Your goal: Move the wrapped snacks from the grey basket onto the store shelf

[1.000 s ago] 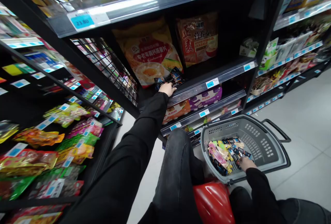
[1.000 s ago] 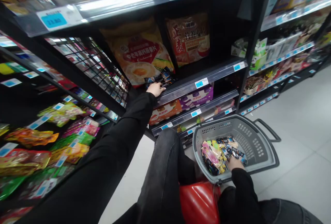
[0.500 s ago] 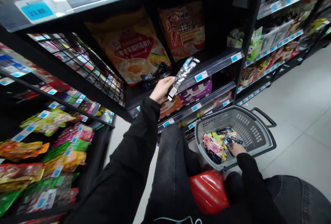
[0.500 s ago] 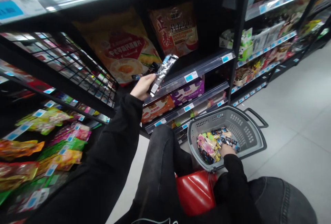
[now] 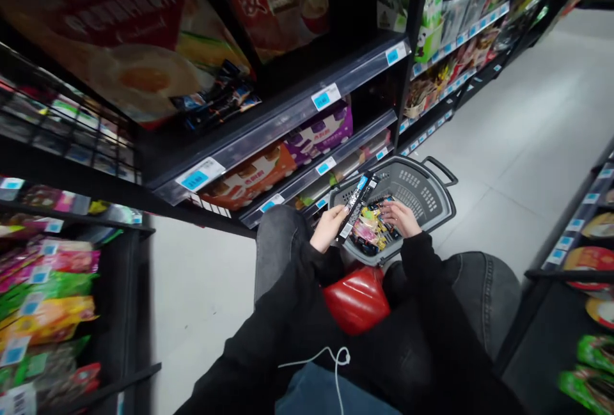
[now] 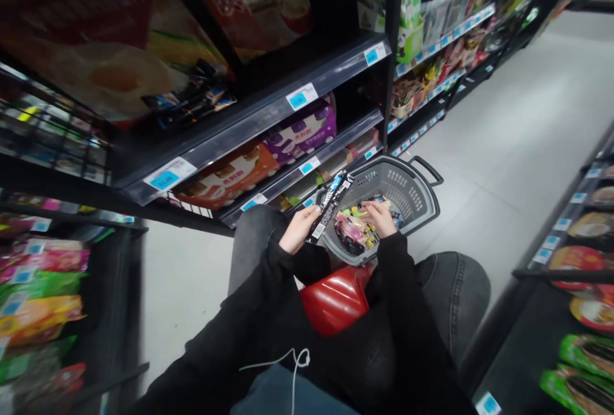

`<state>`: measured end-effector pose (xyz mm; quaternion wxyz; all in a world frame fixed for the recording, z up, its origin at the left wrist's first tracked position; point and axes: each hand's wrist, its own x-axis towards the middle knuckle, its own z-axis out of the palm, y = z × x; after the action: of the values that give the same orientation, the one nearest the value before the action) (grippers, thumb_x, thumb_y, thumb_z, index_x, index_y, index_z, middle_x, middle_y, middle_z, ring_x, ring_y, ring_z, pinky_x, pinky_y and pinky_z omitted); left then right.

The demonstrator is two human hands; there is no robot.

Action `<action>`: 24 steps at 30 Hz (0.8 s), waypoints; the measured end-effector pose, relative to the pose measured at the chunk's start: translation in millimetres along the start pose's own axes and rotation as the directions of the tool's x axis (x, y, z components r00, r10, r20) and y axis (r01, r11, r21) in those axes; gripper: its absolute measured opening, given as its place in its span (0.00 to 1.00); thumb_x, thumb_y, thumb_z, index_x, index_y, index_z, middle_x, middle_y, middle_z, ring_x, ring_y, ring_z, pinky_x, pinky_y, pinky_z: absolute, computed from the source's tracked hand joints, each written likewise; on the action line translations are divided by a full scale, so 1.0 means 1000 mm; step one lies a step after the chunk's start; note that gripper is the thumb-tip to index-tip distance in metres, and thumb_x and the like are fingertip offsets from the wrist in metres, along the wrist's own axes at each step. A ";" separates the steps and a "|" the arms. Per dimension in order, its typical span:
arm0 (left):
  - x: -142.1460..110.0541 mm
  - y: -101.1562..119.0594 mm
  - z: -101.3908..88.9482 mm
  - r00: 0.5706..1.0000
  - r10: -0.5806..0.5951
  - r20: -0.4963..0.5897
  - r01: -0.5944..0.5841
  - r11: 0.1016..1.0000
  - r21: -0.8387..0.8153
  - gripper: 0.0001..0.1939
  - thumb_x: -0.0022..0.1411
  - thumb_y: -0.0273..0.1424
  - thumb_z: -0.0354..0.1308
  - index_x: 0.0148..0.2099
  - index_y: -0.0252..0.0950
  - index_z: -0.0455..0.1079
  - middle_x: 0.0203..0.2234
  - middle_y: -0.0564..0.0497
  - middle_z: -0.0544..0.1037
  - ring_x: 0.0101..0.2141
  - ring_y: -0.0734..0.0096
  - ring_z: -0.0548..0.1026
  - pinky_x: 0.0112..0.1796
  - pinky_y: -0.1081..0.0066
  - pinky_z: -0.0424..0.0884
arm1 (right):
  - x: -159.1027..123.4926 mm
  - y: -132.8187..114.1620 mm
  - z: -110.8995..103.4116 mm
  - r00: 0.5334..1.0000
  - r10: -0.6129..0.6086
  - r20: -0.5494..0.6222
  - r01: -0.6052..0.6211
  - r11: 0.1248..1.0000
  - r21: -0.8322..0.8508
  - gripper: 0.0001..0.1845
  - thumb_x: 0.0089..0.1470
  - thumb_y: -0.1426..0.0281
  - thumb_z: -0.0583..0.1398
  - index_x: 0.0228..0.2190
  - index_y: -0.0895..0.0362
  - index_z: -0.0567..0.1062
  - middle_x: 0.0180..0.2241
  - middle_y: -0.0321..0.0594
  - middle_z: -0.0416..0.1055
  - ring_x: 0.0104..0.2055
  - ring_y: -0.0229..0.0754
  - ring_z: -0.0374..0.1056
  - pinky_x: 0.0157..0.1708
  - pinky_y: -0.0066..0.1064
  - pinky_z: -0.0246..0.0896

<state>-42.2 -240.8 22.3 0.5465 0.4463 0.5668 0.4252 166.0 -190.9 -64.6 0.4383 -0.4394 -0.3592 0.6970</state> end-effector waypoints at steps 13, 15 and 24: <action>0.008 -0.066 0.021 0.993 0.012 0.117 -0.019 0.998 0.063 0.18 0.45 0.38 0.65 0.36 0.31 0.74 0.32 0.49 0.78 0.36 0.64 0.74 0.43 0.67 0.67 | -0.011 0.027 0.051 0.998 -0.048 0.036 0.045 0.994 0.100 0.21 0.26 0.67 0.70 0.27 0.57 0.72 0.27 0.34 0.74 0.33 0.40 0.69 0.38 0.33 0.65; 0.008 -0.070 0.023 0.990 -0.023 0.141 0.025 1.000 -0.010 0.20 0.44 0.39 0.65 0.38 0.31 0.74 0.33 0.48 0.78 0.35 0.64 0.74 0.41 0.66 0.69 | -0.010 0.028 0.049 0.999 -0.041 0.006 0.041 0.995 0.095 0.19 0.28 0.65 0.69 0.26 0.57 0.72 0.27 0.35 0.74 0.31 0.39 0.69 0.36 0.32 0.65; 0.007 -0.082 0.036 0.919 -0.274 0.282 0.339 0.915 -0.217 0.26 0.51 0.49 0.57 0.43 0.32 0.70 0.28 0.44 0.78 0.17 0.72 0.70 0.16 0.73 0.63 | -0.002 0.018 0.024 0.971 -0.001 -0.241 0.027 0.994 0.103 0.22 0.31 0.56 0.67 0.26 0.58 0.70 0.23 0.32 0.69 0.24 0.34 0.63 0.24 0.25 0.60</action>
<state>-9.6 -254.3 -60.4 0.7267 0.3244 0.4970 0.3460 139.2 -201.6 -71.4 0.5062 -0.4942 -0.2694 0.6534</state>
